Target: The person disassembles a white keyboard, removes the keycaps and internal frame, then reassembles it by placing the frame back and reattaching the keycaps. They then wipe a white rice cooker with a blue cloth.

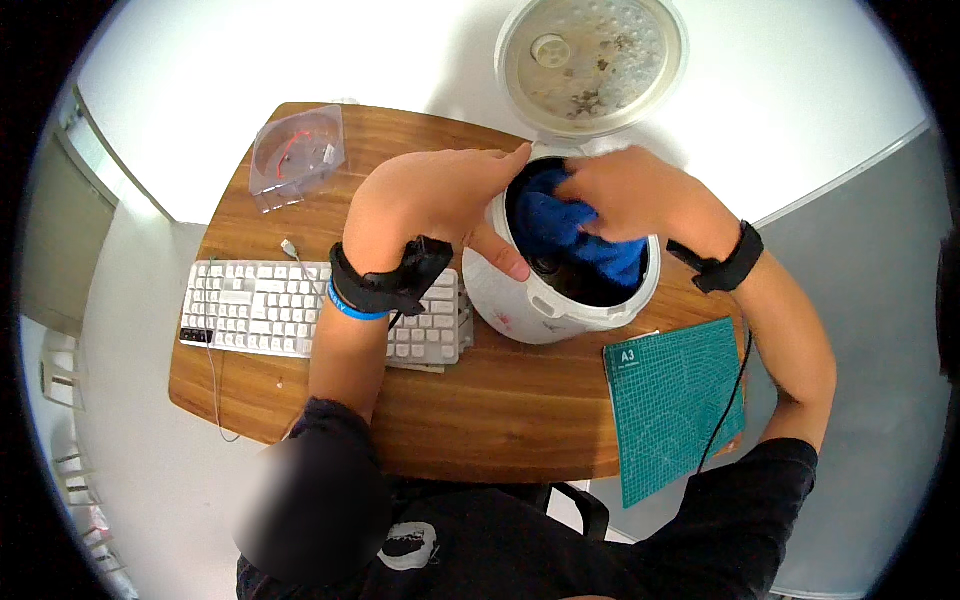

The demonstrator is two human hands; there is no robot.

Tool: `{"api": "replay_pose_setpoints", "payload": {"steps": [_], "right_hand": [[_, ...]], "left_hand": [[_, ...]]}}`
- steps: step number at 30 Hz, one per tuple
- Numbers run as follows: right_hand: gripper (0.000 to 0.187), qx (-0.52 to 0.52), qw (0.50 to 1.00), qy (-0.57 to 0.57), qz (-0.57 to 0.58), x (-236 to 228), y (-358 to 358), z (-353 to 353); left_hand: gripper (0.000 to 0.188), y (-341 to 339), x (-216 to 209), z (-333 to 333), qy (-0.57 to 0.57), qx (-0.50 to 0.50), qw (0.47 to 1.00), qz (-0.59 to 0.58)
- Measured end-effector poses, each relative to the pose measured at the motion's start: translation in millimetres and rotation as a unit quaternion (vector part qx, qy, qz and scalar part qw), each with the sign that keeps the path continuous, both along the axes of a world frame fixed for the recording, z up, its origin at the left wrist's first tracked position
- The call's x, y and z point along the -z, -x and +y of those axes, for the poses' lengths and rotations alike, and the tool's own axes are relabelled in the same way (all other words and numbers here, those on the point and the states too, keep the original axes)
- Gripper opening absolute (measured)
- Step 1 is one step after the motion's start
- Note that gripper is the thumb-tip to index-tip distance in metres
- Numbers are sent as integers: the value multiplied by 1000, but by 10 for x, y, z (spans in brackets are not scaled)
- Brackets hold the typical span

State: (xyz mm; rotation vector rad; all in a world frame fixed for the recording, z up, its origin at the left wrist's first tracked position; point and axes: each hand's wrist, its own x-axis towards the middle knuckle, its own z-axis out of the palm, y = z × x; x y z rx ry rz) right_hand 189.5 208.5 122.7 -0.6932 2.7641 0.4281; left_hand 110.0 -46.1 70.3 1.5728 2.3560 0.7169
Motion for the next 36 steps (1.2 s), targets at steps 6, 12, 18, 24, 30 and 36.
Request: {"api": "replay_pose_setpoints", "payload": {"steps": [6, 12, 18, 24, 30, 36], "right_hand": [[30, -87, 975, 104, -178, -118, -39, -284], [20, -138, 983, 103, 63, -211, 112, -154], [33, 38, 989, -84, -119, -335, -113, -115], [35, -60, 967, 78, -236, -456, -48, -414], [28, -69, 990, 126, 13, -365, -89, -389], [33, -1, 998, -55, -33, -425, -382, -166]], "left_hand": [[143, 26, 96, -26, -18, -13, 1000, 3], [141, 99, 138, -41, -53, 22, 998, -25], [138, 30, 204, -61, -84, 10, 996, 7], [140, 70, 259, -86, -108, 32, 993, 32], [142, 141, 169, -152, -80, 62, 994, -51], [143, 71, 83, -160, -51, 39, 997, -37]]}}
